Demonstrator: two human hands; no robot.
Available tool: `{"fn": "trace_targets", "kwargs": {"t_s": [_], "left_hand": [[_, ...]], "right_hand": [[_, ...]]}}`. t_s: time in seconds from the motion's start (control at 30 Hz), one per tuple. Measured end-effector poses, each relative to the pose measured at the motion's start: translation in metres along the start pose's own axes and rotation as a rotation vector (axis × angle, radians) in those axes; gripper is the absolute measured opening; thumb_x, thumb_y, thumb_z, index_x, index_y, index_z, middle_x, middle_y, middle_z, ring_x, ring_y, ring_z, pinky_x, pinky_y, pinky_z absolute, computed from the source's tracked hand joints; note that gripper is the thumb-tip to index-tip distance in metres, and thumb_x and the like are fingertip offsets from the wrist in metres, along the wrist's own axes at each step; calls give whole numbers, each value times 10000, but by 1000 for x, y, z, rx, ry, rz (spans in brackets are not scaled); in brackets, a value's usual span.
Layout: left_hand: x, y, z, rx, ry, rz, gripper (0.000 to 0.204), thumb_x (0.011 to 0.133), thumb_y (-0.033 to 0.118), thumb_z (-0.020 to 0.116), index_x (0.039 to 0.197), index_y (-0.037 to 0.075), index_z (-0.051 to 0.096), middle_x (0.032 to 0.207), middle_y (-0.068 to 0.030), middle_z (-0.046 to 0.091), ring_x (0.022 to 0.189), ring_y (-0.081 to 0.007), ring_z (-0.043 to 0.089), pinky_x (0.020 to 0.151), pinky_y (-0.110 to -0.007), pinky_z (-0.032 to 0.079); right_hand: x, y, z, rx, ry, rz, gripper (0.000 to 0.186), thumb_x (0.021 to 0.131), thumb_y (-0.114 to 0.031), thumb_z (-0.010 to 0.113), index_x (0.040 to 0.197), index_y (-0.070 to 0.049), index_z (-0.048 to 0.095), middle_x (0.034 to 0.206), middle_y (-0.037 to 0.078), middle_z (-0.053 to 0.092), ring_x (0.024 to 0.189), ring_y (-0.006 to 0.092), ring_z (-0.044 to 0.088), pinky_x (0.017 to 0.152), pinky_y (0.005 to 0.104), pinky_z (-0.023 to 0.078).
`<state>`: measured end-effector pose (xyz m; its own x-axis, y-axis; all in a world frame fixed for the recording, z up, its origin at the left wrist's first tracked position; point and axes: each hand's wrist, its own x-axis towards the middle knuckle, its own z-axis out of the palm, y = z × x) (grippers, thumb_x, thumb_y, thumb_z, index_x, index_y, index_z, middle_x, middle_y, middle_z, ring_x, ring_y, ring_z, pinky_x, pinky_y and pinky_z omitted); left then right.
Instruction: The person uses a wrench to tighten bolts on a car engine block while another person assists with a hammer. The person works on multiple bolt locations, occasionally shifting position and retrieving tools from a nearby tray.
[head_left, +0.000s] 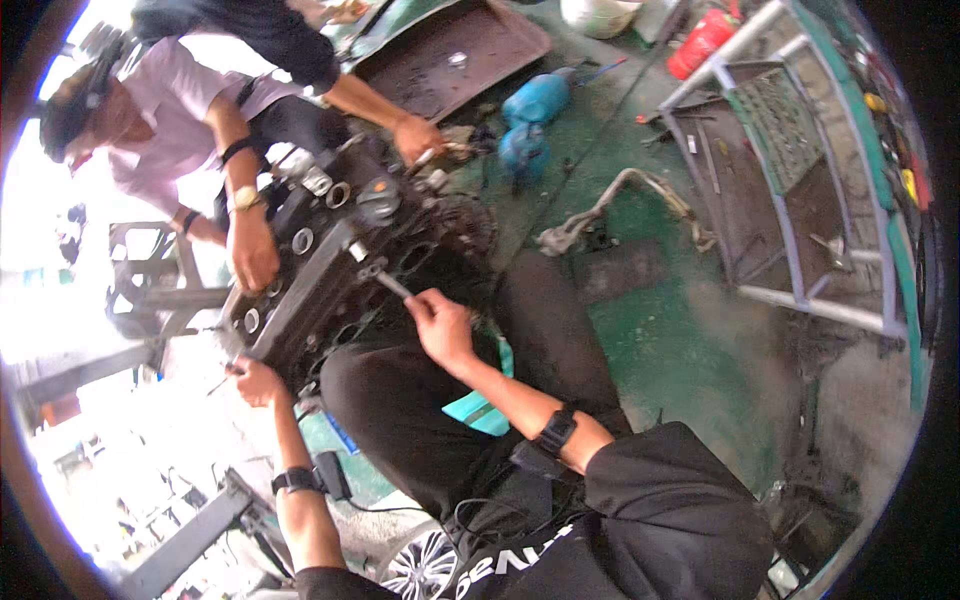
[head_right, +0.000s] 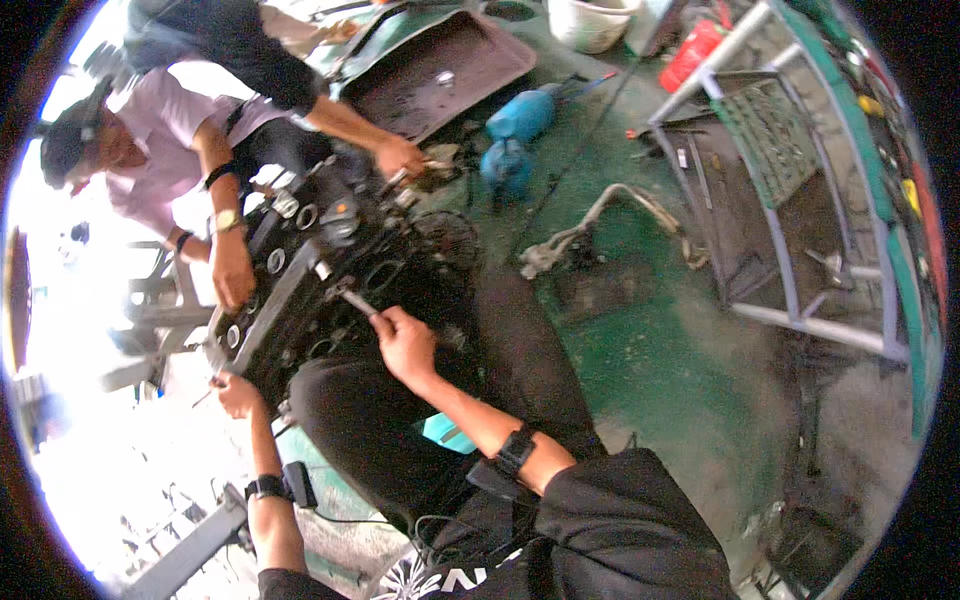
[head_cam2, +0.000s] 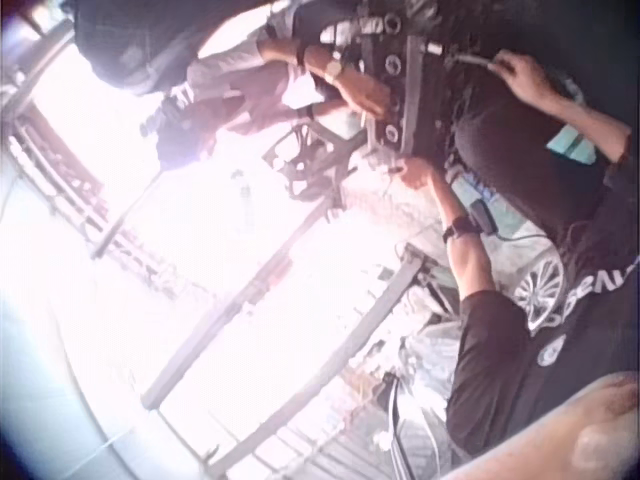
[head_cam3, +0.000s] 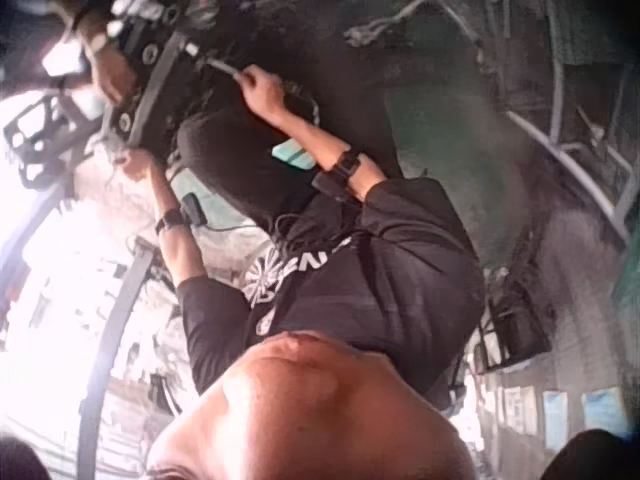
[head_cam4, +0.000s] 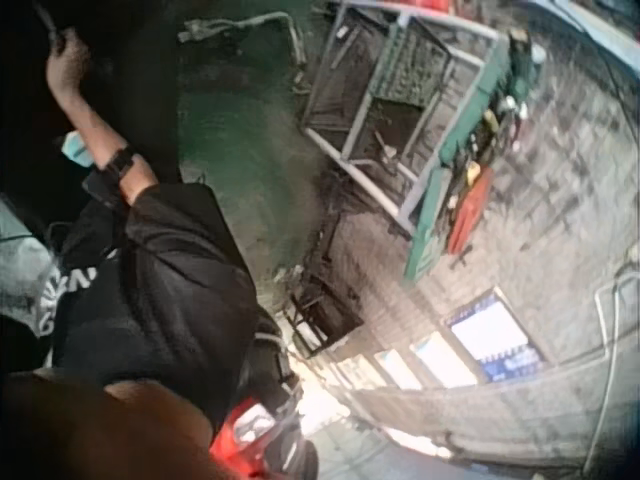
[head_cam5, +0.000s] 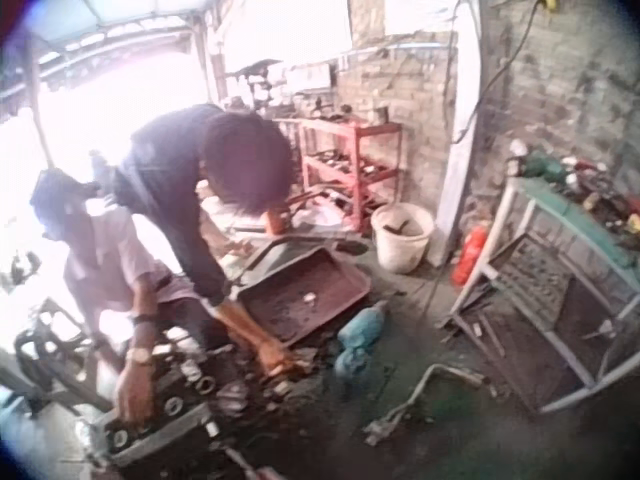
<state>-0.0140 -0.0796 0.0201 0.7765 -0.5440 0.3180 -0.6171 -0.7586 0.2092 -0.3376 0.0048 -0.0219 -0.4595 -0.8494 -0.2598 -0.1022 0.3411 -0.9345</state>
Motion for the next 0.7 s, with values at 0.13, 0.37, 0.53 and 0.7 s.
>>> {"fn": "trace_targets", "kwargs": {"t_s": [0.13,0.37,0.53,0.7], "left_hand": [[-12,10,-10,-110,39,35,527,910,407,482,1356,132,539,1169,-190,658,1036,-402,629,914,-482,450],[-16,19,-22,-114,17,-5,511,895,388,503,1348,156,548,1128,-204,668,1008,-392,637,886,-479,454],[-16,16,-18,-148,33,28,564,888,416,482,1376,137,525,1166,-192,660,1041,-392,626,925,-471,438],[-16,16,-18,-126,49,23,535,897,395,491,1366,140,534,1194,-168,654,1057,-379,627,926,-464,437]], "right_hand": [[2,3,0,-7,55,-86,230,910,-235,663,854,-14,632,608,114,587,518,224,568,511,355,425],[0,7,0,2,42,-46,242,922,-246,657,876,-11,624,615,93,578,531,190,552,521,341,418],[-1,10,-1,-24,-6,45,274,942,-312,614,914,-41,649,667,125,608,576,295,580,532,409,411],[0,5,-3,-70,28,-17,271,930,-315,625,894,-48,648,653,130,620,569,315,593,531,420,425]]}}
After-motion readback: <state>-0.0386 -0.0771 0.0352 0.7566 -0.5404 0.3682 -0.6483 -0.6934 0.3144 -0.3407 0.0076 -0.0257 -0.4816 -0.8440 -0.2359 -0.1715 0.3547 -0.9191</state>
